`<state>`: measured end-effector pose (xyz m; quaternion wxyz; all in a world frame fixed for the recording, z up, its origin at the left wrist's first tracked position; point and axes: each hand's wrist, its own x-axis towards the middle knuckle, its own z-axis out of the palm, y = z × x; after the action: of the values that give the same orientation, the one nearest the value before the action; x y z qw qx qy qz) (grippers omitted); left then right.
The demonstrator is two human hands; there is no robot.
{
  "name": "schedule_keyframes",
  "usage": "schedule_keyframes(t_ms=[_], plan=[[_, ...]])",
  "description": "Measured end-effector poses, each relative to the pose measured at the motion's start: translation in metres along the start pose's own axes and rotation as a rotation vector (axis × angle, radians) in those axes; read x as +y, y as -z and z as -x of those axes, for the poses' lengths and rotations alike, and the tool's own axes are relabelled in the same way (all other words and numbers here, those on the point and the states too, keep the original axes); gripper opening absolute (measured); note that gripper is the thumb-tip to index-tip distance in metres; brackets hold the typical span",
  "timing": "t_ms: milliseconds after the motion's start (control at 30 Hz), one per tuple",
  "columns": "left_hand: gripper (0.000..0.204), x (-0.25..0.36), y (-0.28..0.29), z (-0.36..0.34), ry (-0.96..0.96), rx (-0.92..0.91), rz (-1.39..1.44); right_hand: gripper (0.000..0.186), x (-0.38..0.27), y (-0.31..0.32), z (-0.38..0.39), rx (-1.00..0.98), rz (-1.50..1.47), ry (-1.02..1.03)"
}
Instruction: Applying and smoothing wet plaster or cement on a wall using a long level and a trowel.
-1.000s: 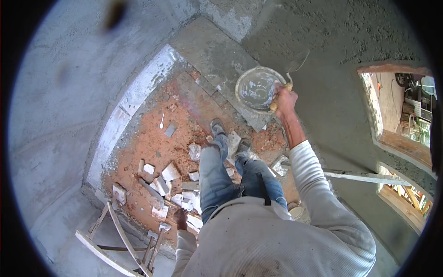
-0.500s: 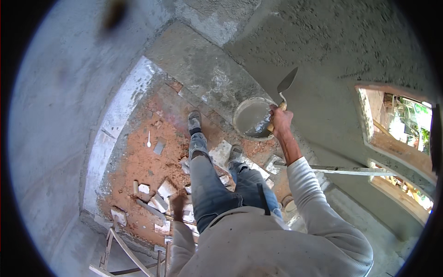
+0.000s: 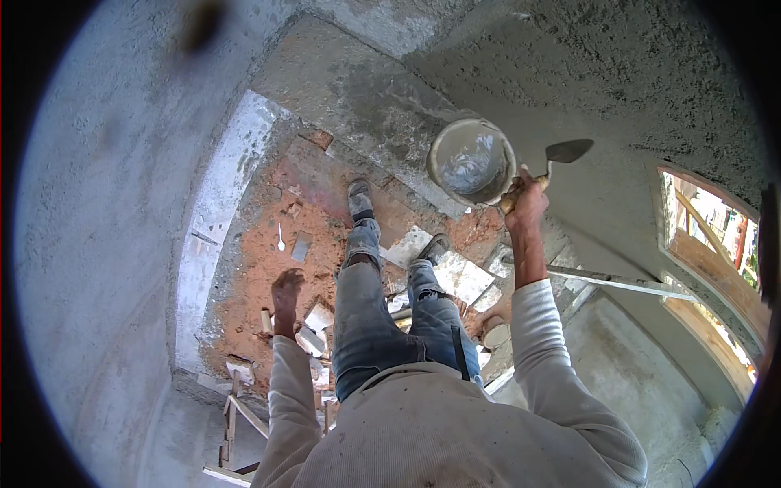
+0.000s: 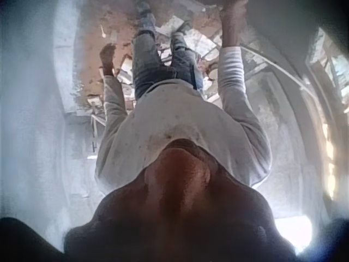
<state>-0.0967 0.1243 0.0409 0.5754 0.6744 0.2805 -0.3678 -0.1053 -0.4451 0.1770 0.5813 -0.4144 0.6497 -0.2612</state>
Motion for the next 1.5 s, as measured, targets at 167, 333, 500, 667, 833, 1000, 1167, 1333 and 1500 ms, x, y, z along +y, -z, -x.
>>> schedule_keyframes(t_ms=[167, 333, 500, 667, 833, 1000, 1167, 1333, 1500], plan=[[0.032, -0.036, 0.020, 0.022, 0.239, 0.035, -0.112, 0.012, -0.006, 0.012, 0.003, -0.024, -0.099, -0.056], [0.032, -0.047, 0.030, 0.033, 0.458, 0.088, -0.123, 0.010, -0.002, -0.004, -0.003, 0.064, 0.109, -0.032], [0.023, -0.036, 0.017, 0.013, 0.380, 0.127, -0.001, 0.011, 0.004, -0.032, -0.017, 0.078, 0.298, 0.005], [0.024, -0.021, -0.013, -0.018, 0.295, 0.021, 0.116, 0.014, 0.005, -0.049, -0.022, 0.026, 0.289, -0.002], [0.023, 0.017, -0.161, -0.029, -0.116, -0.287, -0.033, 0.015, 0.032, -0.037, -0.021, -0.016, 0.139, -0.045], [0.044, 0.109, -0.302, -0.025, -0.238, -0.494, -0.044, 0.013, 0.069, -0.068, 0.028, -0.282, 0.081, -0.019], [0.041, 0.150, -0.353, -0.040, 0.035, -0.438, 0.470, 0.017, 0.108, -0.085, 0.054, -0.449, 0.262, 0.024], [0.025, 0.123, -0.327, -0.046, 0.008, -0.229, 0.443, 0.019, 0.158, -0.073, 0.066, -0.616, 0.510, 0.044], [0.025, 0.089, -0.246, -0.100, -0.555, -0.071, -0.108, 0.022, 0.238, -0.020, 0.031, -0.615, 0.776, 0.161]])
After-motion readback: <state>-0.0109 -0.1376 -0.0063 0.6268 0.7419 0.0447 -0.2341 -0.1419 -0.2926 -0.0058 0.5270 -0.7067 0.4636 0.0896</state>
